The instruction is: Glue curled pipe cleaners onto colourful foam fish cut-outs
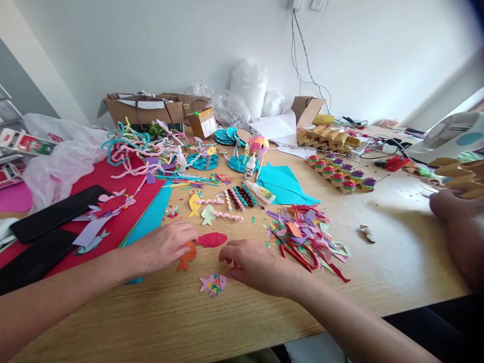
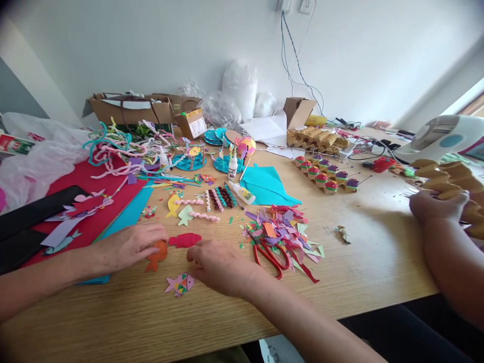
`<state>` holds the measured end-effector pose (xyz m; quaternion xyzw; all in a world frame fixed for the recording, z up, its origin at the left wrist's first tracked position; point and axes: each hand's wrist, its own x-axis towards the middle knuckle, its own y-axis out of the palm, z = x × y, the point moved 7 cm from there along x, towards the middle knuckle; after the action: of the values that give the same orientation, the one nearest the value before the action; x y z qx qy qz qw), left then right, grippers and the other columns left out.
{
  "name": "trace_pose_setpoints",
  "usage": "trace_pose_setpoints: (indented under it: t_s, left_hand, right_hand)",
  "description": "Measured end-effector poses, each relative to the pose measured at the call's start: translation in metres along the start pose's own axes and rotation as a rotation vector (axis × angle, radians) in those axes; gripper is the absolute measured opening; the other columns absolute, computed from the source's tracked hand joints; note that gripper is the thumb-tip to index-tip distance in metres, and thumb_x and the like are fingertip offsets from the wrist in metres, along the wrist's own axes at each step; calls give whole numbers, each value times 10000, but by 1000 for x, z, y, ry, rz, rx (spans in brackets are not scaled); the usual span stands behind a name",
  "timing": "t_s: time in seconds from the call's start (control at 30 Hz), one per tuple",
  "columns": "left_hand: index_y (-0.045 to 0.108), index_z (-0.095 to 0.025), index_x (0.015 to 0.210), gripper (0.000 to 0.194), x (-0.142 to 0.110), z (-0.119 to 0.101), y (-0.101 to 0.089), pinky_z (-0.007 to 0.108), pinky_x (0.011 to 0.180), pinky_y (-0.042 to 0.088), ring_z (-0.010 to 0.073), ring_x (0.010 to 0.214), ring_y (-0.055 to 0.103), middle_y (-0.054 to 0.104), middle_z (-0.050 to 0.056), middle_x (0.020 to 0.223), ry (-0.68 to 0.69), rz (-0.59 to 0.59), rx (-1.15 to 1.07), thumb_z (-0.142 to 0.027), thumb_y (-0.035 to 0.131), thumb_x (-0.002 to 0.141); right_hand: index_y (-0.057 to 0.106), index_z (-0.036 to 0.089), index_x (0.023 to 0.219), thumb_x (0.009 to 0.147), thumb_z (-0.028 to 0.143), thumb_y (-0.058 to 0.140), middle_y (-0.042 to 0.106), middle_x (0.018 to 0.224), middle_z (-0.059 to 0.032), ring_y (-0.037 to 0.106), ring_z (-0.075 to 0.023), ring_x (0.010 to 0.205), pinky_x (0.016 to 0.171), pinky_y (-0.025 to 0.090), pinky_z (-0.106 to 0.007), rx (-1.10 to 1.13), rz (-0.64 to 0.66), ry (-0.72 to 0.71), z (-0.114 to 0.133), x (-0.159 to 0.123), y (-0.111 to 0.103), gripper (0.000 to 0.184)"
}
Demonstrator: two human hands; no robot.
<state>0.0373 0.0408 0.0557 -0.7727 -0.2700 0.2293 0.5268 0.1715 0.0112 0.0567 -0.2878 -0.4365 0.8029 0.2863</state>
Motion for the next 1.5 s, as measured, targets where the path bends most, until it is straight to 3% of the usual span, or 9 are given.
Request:
trace_pose_setpoints:
  t_s: [0.1, 0.23, 0.37, 0.63, 0.8, 0.97, 1.13, 1.3, 1.5]
  left_hand:
    - [584, -186, 987, 193, 0, 8, 2, 288, 795, 433, 191, 929, 560, 610, 35, 972, -45, -38, 23, -129, 483, 832]
    - [561, -203, 1047, 264, 4, 10, 9, 315, 852, 430, 198, 987, 547, 595, 35, 1033, -42, -64, 28, -89, 496, 818]
    - [551, -192, 1072, 358, 11, 8, 19, 340, 884, 431, 217, 1033, 529, 576, 56, 1083, -29, -53, 123, -20, 515, 760]
    - [583, -151, 883, 218, 21, -1, 20, 297, 714, 466, 204, 819, 573, 611, 57, 880, 143, -57, 280, 12, 458, 810]
    - [594, -143, 834, 165, 20, -6, 18, 293, 675, 446, 206, 758, 568, 621, 60, 812, 265, -119, 344, -29, 474, 825]
    - [602, -164, 775, 217, 27, 2, 2, 223, 632, 415, 147, 711, 570, 616, 14, 758, 98, -186, -35, -28, 433, 770]
    - [608, -166, 768, 165, 32, 19, -7, 223, 585, 386, 141, 653, 548, 602, -10, 704, -171, -212, -356, -164, 444, 750]
    - [574, -166, 753, 171, 34, 25, -3, 224, 546, 367, 139, 612, 498, 539, -26, 647, -244, -185, -533, -287, 455, 732]
    - [545, -175, 755, 175, 29, 15, -12, 258, 609, 407, 157, 660, 523, 568, -6, 687, -231, -260, -465, -305, 427, 757]
  right_hand:
    - [635, 181, 937, 800, 190, 529, 653, 941, -50, 603, -161, 806, 626, 365, -231, 25, -37, 70, -6, -3, 7, 173]
    - [597, 175, 1041, 795, 159, 504, 621, 1044, -79, 599, -195, 919, 724, 399, -263, -47, -164, 180, -21, 5, -3, 264]
    - [589, 161, 1020, 818, 226, 520, 598, 1092, -102, 582, -218, 962, 740, 420, -281, -177, -201, 123, -24, 23, -8, 223]
    - [609, 141, 904, 846, 182, 490, 633, 923, -93, 604, -211, 848, 673, 428, -275, -372, -177, 35, -21, 40, 2, 138]
    - [628, 148, 908, 852, 209, 501, 646, 935, -96, 607, -207, 850, 676, 416, -270, -322, -169, 61, -21, 38, -3, 152]
    - [639, 164, 984, 802, 376, 603, 651, 975, -98, 583, -210, 912, 718, 396, -270, -42, -203, 76, -22, 29, -17, 282]
    - [665, 165, 846, 772, 95, 545, 652, 785, -20, 571, -129, 730, 622, 370, -215, 271, -310, 75, -30, 30, -20, 158]
    - [612, 156, 867, 733, 56, 539, 631, 674, 24, 571, -99, 604, 536, 380, -186, 689, -268, 168, -46, 42, -2, 182]
    - [616, 165, 744, 714, 82, 606, 622, 755, 4, 533, -102, 670, 595, 375, -202, 382, -510, 45, -28, 37, -30, 89]
